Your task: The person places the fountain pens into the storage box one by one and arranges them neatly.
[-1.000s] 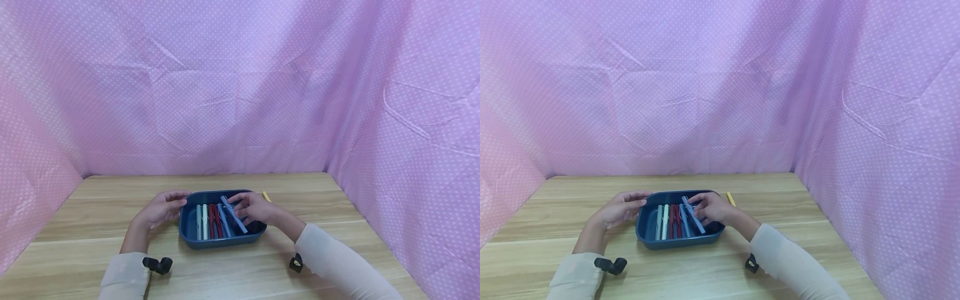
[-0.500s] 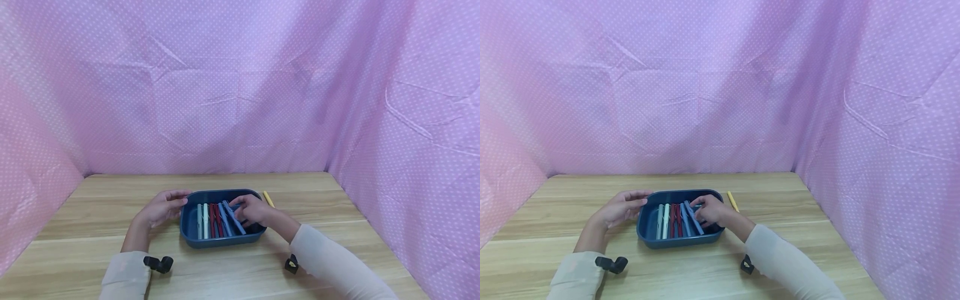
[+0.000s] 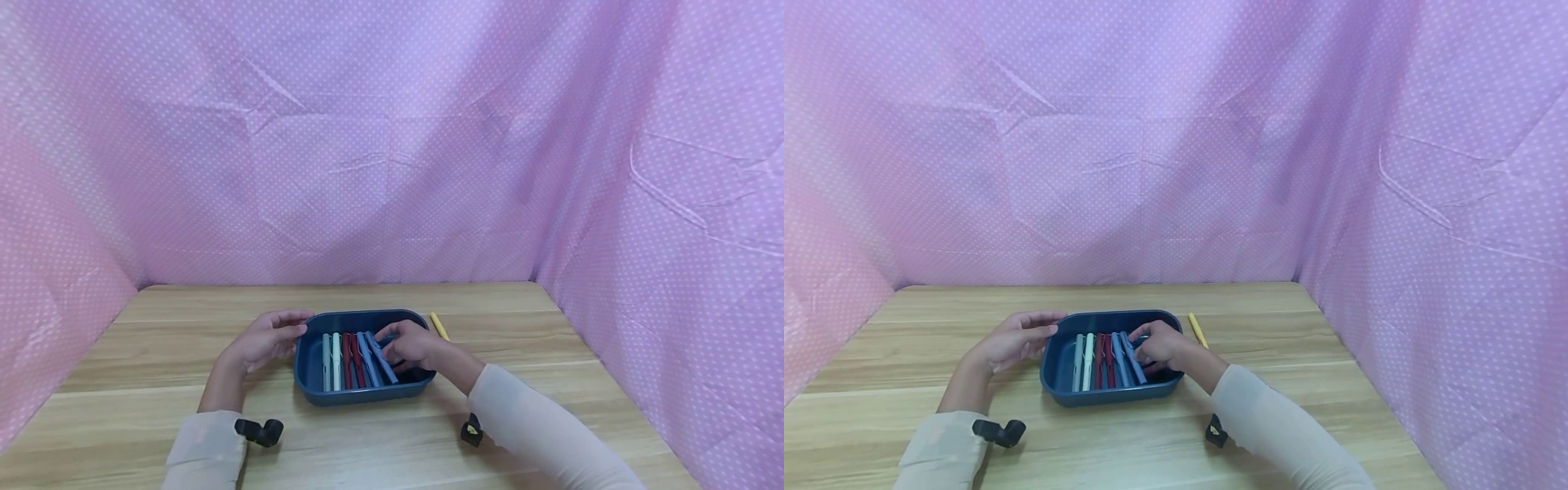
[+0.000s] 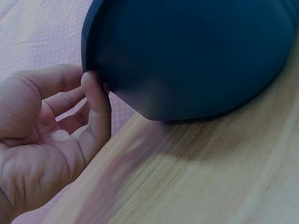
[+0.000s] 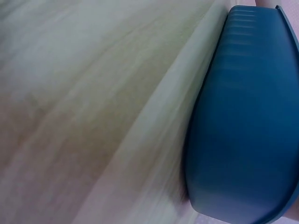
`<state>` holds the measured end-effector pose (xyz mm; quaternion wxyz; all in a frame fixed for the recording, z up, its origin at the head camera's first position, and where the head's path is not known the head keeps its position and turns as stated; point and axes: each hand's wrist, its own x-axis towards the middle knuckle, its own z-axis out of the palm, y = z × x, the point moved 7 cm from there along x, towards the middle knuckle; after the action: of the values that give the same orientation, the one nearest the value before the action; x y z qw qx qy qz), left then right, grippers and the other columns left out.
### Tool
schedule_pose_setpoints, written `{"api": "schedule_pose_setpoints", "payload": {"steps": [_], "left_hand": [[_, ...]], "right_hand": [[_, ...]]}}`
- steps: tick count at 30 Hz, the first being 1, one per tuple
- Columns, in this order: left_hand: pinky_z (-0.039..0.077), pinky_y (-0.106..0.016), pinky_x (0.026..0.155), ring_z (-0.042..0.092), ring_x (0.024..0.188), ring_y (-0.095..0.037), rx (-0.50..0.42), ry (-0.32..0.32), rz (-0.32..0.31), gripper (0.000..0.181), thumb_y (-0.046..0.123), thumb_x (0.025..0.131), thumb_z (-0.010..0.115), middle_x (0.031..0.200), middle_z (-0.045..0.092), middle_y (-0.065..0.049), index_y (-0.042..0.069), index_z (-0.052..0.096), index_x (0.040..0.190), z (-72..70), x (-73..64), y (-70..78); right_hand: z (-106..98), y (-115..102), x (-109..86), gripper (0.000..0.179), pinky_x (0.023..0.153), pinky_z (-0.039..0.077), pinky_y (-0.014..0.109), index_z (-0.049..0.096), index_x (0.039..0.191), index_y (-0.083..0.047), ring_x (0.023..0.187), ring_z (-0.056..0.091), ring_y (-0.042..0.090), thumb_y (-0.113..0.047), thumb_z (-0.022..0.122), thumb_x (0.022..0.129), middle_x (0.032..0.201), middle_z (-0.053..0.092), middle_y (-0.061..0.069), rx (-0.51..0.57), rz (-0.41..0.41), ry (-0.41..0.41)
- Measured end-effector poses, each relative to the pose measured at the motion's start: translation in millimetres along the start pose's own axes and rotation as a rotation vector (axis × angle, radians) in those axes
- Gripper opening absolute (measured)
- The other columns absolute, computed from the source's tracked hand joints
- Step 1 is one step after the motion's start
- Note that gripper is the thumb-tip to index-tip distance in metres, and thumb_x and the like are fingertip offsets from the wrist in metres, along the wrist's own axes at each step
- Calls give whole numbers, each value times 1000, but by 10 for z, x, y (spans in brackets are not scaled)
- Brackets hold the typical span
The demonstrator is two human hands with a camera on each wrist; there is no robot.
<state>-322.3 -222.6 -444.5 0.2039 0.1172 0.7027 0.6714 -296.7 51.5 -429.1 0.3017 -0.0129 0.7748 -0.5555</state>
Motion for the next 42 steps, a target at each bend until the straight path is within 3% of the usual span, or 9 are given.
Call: {"api": "schedule_pose_setpoints", "payload": {"steps": [10, 13, 21, 27, 42], "left_hand": [[54, -31, 84, 58, 104, -18, -1, -2, -2, 54, 21, 103, 64, 139, 56, -18, -1, 47, 149, -10, 18, 1], [53, -31, 84, 58, 105, -18, 1, -2, -2, 54, 21, 103, 64, 141, 55, -19, -1, 47, 150, -13, 20, 0], [53, -31, 86, 58, 106, -19, 4, 3, -5, 54, 21, 103, 64, 141, 55, -20, -2, 47, 149, -6, 11, -2], [54, -31, 85, 59, 106, -19, 6, 9, -6, 55, 21, 103, 64, 139, 57, -18, -2, 47, 149, -4, 5, -2], [54, -30, 81, 60, 100, -16, -4, 11, 8, 53, 20, 103, 64, 129, 62, -13, -4, 47, 148, 41, -11, -3]], "right_hand": [[1, 15, 4, 41, 80, 58, 43, 58, 134, 4, 86, 64, 20, 12, 52, 94, 103, 67, 12, 47, 24, -6], [5, 11, 2, 39, 81, 59, 42, 58, 135, 4, 87, 67, 20, 9, 57, 96, 106, 70, 13, 41, 25, -12], [17, 24, 10, 44, 79, 60, 39, 58, 134, 5, 82, 68, 17, 10, 64, 91, 94, 71, 12, -11, -4, -26], [32, 23, 24, 41, 75, 61, 36, 62, 130, 5, 78, 67, 14, 8, 70, 90, 87, 70, 9, -116, -43, -7], [62, 9, -18, 39, 74, 59, 32, 62, 128, 7, 74, 63, 12, 9, 70, 90, 78, 69, 6, -224, -74, 23]]}}
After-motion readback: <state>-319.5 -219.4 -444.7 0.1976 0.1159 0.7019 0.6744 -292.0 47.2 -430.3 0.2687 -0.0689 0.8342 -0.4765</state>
